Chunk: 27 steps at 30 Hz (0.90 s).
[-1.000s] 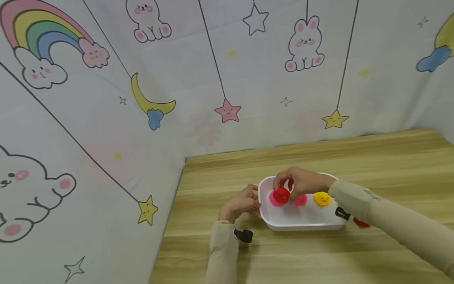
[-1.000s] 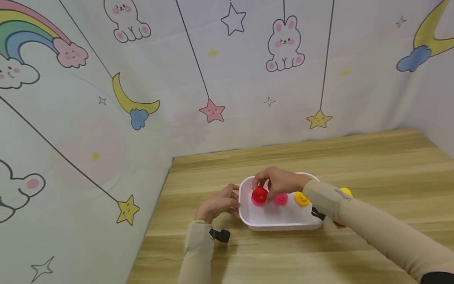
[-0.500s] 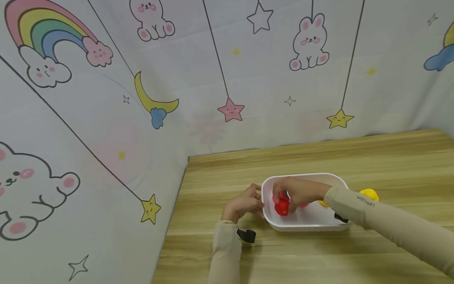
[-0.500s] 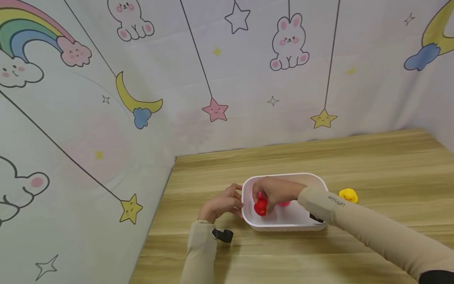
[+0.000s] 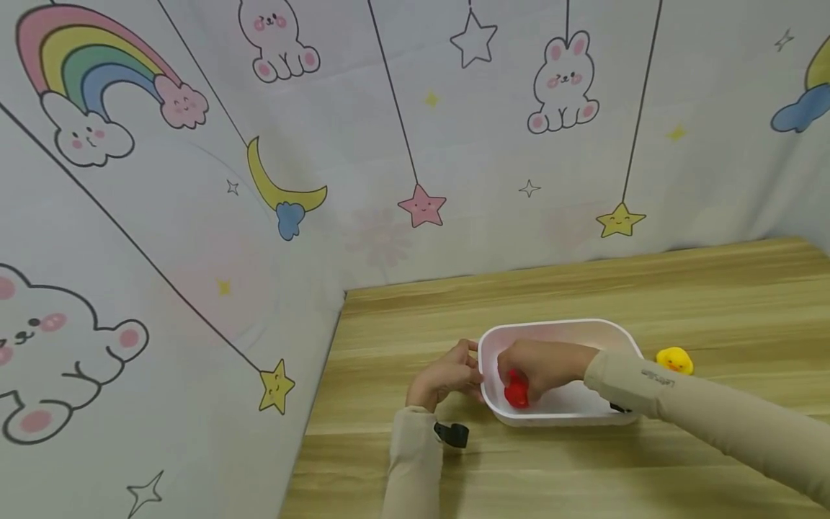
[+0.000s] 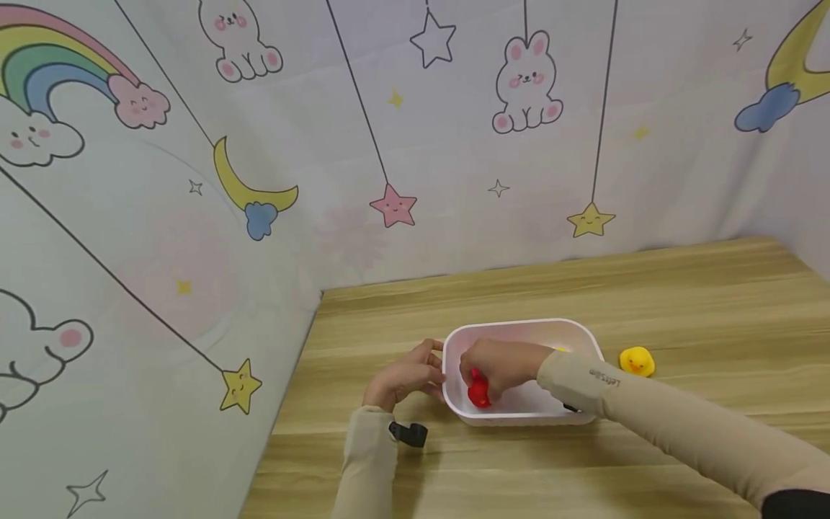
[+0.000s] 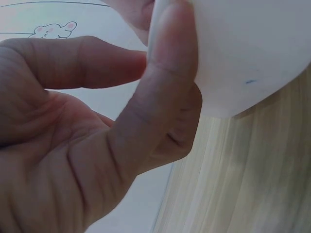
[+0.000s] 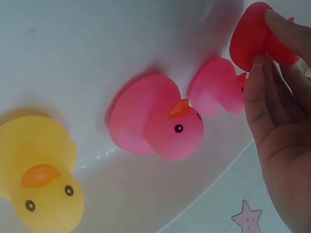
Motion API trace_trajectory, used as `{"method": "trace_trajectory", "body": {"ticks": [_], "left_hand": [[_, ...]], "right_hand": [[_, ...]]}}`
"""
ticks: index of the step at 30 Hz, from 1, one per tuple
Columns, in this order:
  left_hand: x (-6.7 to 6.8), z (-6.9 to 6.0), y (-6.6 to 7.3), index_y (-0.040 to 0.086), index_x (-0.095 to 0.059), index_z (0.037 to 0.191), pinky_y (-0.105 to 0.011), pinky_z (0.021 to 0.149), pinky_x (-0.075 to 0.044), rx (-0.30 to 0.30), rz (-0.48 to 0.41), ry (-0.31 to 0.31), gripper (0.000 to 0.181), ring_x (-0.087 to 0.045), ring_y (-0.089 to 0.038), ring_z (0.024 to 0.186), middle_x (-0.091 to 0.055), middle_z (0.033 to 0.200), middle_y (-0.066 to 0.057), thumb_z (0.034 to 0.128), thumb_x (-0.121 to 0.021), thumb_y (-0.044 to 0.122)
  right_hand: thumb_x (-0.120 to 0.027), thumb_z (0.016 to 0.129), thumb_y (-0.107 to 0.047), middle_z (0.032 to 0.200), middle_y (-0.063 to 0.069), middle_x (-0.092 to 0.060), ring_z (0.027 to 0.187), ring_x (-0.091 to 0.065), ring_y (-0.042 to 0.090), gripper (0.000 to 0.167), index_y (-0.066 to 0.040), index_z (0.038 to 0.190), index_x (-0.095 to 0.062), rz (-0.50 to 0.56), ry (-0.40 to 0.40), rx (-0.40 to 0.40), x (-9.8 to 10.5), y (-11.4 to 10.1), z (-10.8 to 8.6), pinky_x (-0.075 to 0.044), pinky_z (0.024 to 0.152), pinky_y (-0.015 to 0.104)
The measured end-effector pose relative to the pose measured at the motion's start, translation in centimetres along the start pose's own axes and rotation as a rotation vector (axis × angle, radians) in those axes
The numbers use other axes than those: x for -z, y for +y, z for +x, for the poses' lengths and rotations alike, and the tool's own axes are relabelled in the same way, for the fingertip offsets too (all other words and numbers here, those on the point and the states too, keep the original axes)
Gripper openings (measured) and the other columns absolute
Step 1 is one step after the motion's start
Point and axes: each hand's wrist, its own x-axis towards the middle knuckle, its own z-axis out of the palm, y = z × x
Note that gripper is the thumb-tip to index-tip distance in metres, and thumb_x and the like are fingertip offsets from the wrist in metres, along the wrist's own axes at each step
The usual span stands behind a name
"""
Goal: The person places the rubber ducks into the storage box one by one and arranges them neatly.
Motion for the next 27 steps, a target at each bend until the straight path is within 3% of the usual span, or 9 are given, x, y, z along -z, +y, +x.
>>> {"method": "trace_trajectory", "body": {"ticks": [6,16,21,27], "left_hand": [[0.0,0.0,0.2,-0.007,-0.030,0.138,-0.047,0.072,-0.064,0.000,0.002,-0.001,0.057,-0.062,-0.020,0.062,-0.057,0.095,-0.019,0.0865,-0.052,-0.017],[-0.1,0.0,0.0,-0.007,-0.030,0.137,-0.043,0.069,-0.065,-0.002,-0.005,-0.005,0.057,-0.062,-0.019,0.062,-0.058,0.092,-0.015,0.0857,-0.051,-0.017],[-0.1,0.0,0.0,-0.006,-0.030,0.136,-0.039,0.066,-0.065,0.000,-0.004,-0.002,0.056,-0.062,-0.019,0.061,-0.057,0.089,-0.014,0.0858,-0.051,-0.017],[0.0,-0.1,-0.1,-0.007,-0.031,0.136,-0.039,0.065,-0.065,0.000,-0.010,0.004,0.055,-0.061,-0.020,0.063,-0.055,0.090,-0.014,0.0852,-0.051,-0.017]], "right_hand": [[-0.086,0.066,0.002,0.079,-0.016,-0.057,0.072,-0.049,0.001,0.031,-0.016,0.082,-0.065,-0.125,-0.008,0.032,-0.2,-0.3,0.1,-0.049,0.067,0.016],[-0.088,0.066,-0.004,0.085,-0.011,-0.061,0.077,-0.053,0.005,0.033,-0.015,0.091,-0.069,-0.206,-0.033,0.043,0.1,-0.8,0.0,-0.050,0.073,0.019],[-0.088,0.071,-0.008,0.093,-0.006,-0.067,0.085,-0.059,0.012,0.038,-0.011,0.104,-0.070,-0.141,-0.022,0.002,0.8,-0.8,-0.3,-0.055,0.080,0.025],[-0.086,0.076,-0.009,0.102,-0.003,-0.069,0.093,-0.062,0.019,0.043,-0.011,0.116,-0.070,0.035,0.001,-0.113,2.2,-1.1,-1.4,-0.058,0.080,0.031]]}}
